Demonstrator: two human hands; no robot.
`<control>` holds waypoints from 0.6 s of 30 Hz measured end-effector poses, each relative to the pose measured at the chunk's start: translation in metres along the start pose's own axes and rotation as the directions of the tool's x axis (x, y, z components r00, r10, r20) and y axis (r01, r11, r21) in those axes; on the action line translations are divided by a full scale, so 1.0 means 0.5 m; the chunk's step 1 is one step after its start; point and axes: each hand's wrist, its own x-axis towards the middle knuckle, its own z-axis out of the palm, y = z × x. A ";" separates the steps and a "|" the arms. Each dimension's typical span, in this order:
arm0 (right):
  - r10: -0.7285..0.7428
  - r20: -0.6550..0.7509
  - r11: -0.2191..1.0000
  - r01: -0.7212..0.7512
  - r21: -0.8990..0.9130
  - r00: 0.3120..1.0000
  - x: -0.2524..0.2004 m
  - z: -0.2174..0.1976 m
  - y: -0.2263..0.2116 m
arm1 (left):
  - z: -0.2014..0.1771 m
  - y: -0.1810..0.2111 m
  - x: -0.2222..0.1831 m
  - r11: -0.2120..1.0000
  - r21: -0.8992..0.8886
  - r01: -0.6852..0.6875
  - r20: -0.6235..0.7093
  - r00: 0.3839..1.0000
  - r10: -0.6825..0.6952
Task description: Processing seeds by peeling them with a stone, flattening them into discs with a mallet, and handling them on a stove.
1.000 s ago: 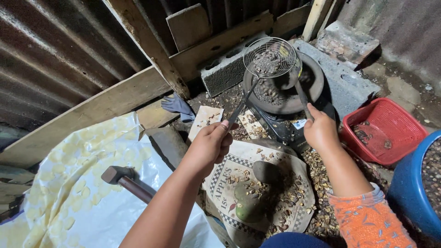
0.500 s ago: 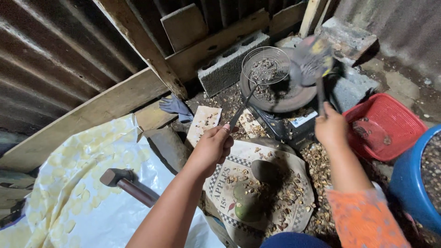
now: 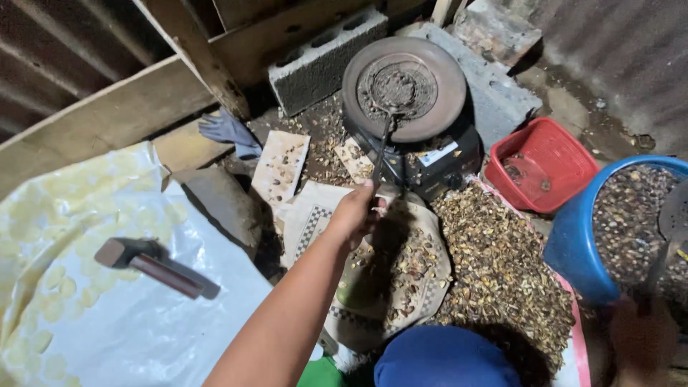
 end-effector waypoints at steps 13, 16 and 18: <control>-0.834 0.136 0.530 0.706 0.470 0.535 -0.164 -0.010 -0.746 | -0.227 -0.094 0.008 0.692 0.680 -0.244 -0.118 0.895 0.431; -0.754 0.500 0.634 0.672 0.384 0.426 -0.156 0.010 -0.846 | -0.293 -0.124 -0.034 0.234 0.971 -0.058 -0.142 0.648 0.748; -0.791 0.442 0.594 0.701 0.394 0.423 -0.150 0.026 -0.850 | -0.273 -0.105 -0.080 0.247 0.969 0.004 -0.168 0.743 0.647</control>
